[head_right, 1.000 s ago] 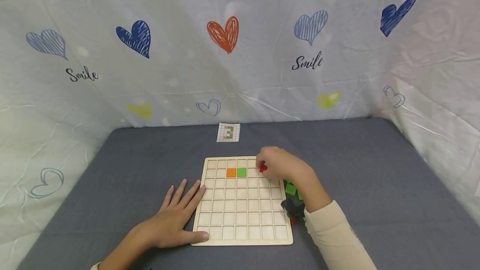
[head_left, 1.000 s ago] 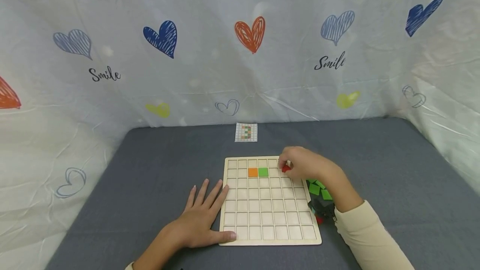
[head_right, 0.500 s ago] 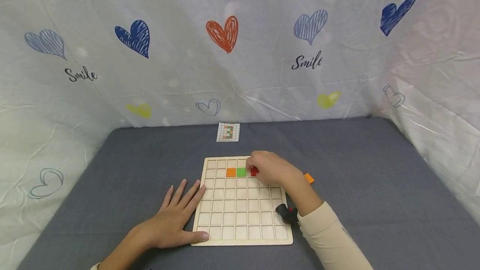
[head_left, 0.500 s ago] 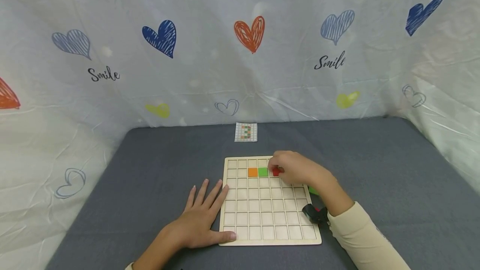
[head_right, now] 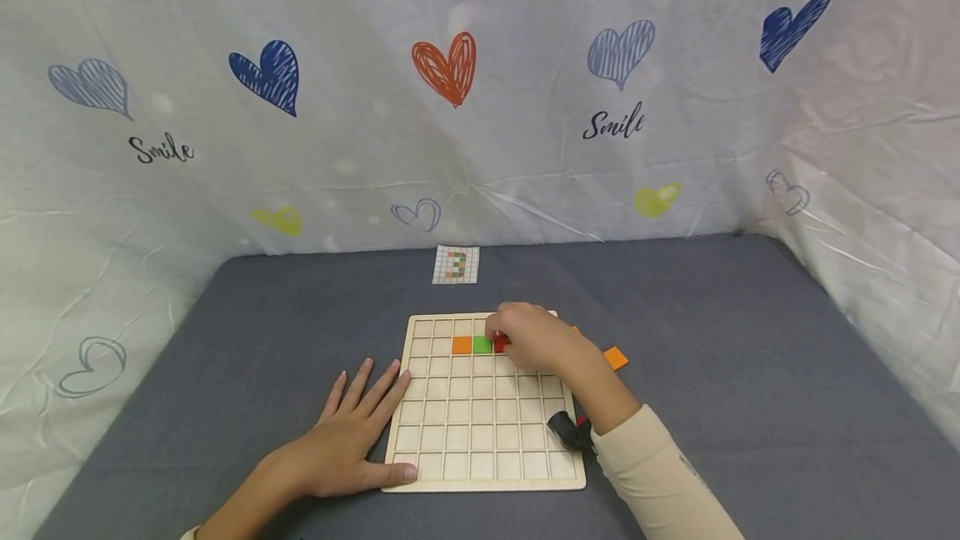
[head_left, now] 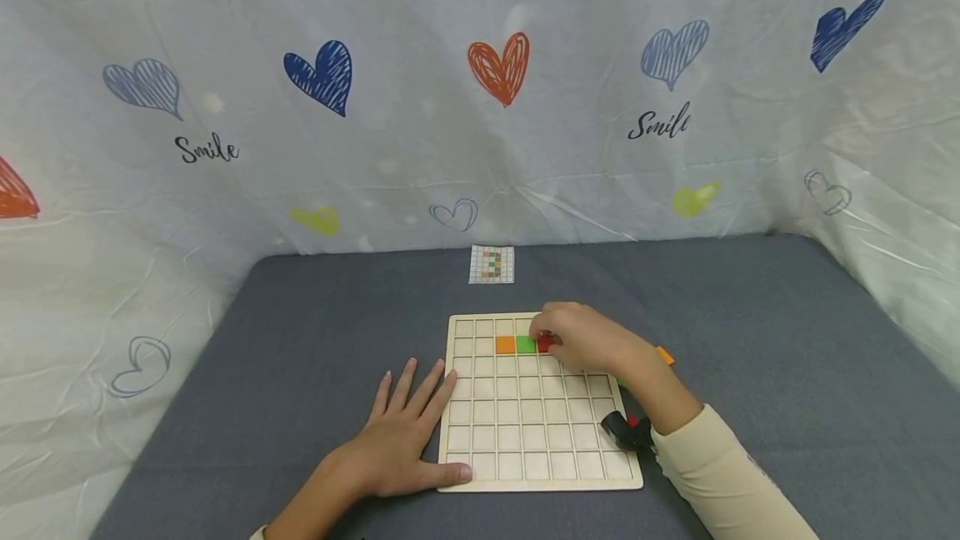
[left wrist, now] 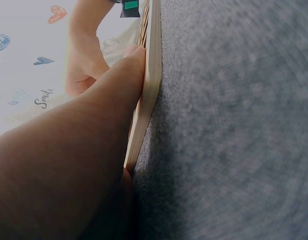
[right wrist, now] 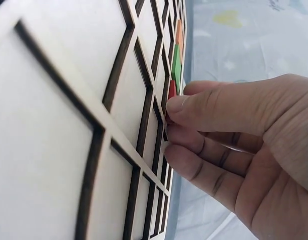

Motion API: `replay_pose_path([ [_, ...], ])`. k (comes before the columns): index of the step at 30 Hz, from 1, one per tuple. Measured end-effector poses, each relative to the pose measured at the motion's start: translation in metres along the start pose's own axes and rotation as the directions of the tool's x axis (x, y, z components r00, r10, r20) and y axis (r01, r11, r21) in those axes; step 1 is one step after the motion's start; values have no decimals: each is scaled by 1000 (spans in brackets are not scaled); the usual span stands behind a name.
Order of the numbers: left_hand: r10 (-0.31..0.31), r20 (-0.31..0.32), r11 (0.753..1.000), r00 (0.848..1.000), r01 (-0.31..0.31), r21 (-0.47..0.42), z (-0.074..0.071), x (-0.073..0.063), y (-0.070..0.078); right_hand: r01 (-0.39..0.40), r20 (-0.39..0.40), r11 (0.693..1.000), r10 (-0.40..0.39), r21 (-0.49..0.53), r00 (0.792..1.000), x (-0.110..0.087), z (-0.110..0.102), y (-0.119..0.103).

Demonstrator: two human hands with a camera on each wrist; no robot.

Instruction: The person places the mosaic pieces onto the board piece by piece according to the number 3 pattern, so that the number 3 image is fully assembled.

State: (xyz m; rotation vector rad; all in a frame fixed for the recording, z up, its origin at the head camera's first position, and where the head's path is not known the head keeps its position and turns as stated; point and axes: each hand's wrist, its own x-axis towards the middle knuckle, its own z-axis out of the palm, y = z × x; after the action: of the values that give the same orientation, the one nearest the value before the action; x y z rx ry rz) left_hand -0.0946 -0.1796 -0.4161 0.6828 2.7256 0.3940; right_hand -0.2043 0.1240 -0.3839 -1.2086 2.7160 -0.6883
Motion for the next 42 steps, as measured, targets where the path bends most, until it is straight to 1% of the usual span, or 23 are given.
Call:
replay_pose_path([
  [5, -6, 4, 1000, 1000, 6, -4, -1, 0, 1, 11, -6, 1000, -11, 1, 1000, 0, 1, 0],
  [12, -8, 9, 1000, 1000, 8, -20, -2, 1, 1, 53, -31, 998, -53, 25, 998, 0, 1, 1],
  [14, -9, 12, 1000, 1000, 10, -18, -2, 1, 1, 53, -30, 998, -52, 27, 998, 0, 1, 1],
  [16, -10, 14, 1000, 1000, 10, -15, -1, 1, 0, 43, -24, 999, -42, 26, 999, -1, 0, 1],
  [18, -10, 16, 1000, 1000, 10, -13, -1, 2, 0, 16, -10, 1000, -16, 23, 1000, -2, -2, 1],
  [22, -3, 7, 1000, 1000, 3, -15, -1, 2, -1, -31, 7, 999, 31, 18, 1000, -6, -12, 4],
  [27, 3, 1, 1000, 1000, -3, -26, -2, 1, -1, -71, -8, 996, 71, 49, 997, -12, -28, 12],
  [31, -1, 9, 1000, 1000, 1, -31, -2, 1, -1, -103, -31, 993, 105, 58, 994, -21, -38, 20],
  [35, -5, 19, 999, 1000, 5, -33, -1, 1, 0, -133, -10, 990, 133, 38, 991, -38, -40, 29],
  [38, -5, 21, 999, 1000, 6, -36, -1, 1, 0, -122, 15, 992, 122, 12, 992, -52, -38, 35],
  [42, -8, 15, 999, 1000, 8, -35, -2, 0, 1, -106, -3, 994, 106, -15, 994, -66, -35, 43],
])
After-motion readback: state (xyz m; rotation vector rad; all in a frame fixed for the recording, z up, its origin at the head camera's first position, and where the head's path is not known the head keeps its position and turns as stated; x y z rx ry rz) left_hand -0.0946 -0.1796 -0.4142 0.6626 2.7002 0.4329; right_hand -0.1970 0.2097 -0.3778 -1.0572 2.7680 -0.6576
